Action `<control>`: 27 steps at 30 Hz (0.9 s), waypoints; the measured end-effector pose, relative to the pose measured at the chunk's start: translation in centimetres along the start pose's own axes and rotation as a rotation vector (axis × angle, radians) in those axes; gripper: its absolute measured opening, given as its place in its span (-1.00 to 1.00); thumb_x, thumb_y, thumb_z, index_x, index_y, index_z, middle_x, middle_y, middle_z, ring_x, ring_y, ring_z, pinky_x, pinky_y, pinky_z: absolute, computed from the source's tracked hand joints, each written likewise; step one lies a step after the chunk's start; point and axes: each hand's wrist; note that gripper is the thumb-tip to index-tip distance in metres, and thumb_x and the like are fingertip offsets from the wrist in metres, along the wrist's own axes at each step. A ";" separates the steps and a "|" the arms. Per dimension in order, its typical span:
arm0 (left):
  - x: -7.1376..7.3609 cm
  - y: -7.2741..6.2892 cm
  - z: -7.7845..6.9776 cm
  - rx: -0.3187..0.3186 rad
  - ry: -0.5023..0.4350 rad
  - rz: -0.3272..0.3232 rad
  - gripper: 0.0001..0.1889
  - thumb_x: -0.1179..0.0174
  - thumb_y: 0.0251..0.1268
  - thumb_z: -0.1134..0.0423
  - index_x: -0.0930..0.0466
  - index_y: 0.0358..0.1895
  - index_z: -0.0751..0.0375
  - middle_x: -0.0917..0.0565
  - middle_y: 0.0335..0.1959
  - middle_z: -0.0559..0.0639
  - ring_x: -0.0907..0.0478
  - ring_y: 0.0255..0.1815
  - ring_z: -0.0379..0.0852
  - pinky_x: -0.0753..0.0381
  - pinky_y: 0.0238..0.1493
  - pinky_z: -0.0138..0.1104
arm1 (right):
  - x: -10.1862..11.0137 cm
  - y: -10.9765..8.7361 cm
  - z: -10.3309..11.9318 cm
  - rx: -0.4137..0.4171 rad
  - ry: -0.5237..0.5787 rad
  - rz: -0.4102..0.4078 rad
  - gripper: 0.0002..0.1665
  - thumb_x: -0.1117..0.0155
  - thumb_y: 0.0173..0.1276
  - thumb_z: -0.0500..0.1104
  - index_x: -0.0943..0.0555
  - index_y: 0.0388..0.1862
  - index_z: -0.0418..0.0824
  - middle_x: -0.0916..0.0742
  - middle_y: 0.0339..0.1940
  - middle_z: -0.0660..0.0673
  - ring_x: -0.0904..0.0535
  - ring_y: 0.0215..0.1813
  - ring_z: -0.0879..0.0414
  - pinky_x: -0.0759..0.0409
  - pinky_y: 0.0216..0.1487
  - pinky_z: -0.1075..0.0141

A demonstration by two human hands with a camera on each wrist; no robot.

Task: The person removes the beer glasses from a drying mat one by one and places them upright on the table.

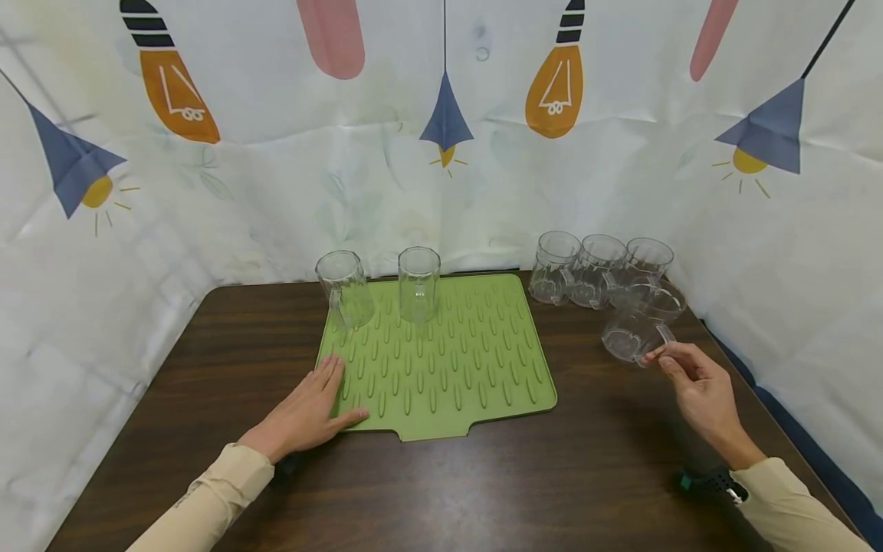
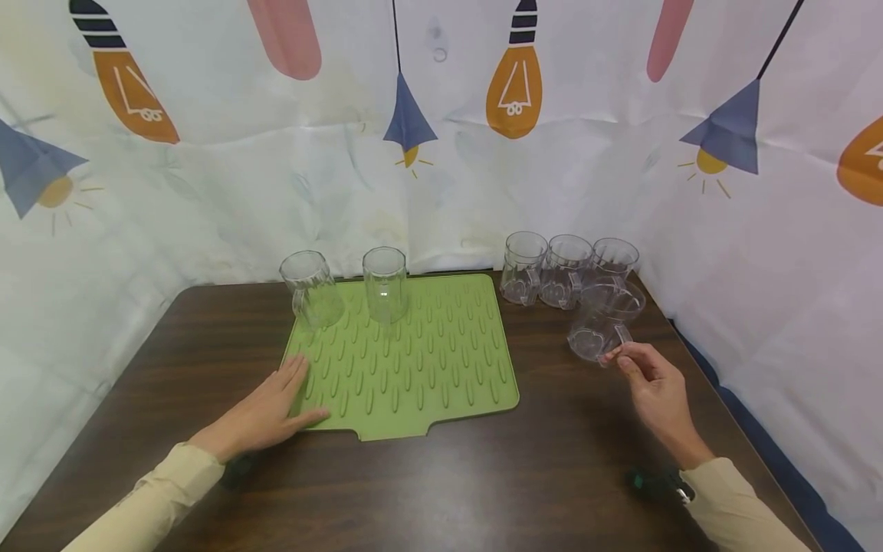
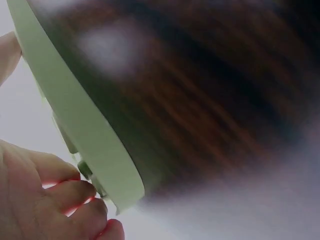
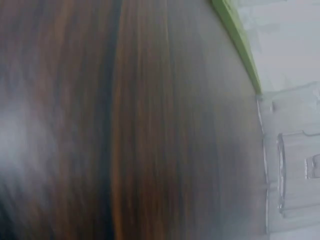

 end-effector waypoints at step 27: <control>-0.1 0.1 0.4 0.027 -0.022 0.032 0.14 -0.09 0.41 -0.43 0.03 0.62 0.53 0.01 0.68 0.47 0.03 0.71 0.40 -0.11 0.66 0.26 | 2.4 0.1 -2.6 -0.034 -0.081 -0.016 -0.81 -0.17 0.48 -0.50 -0.63 0.01 -0.48 -0.76 -0.17 0.34 -0.72 -0.09 0.49 -0.60 0.03 0.73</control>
Point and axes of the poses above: each hand's wrist, its own y-axis towards the middle knuckle, its own x-axis out of the back of the hand, z = x × y
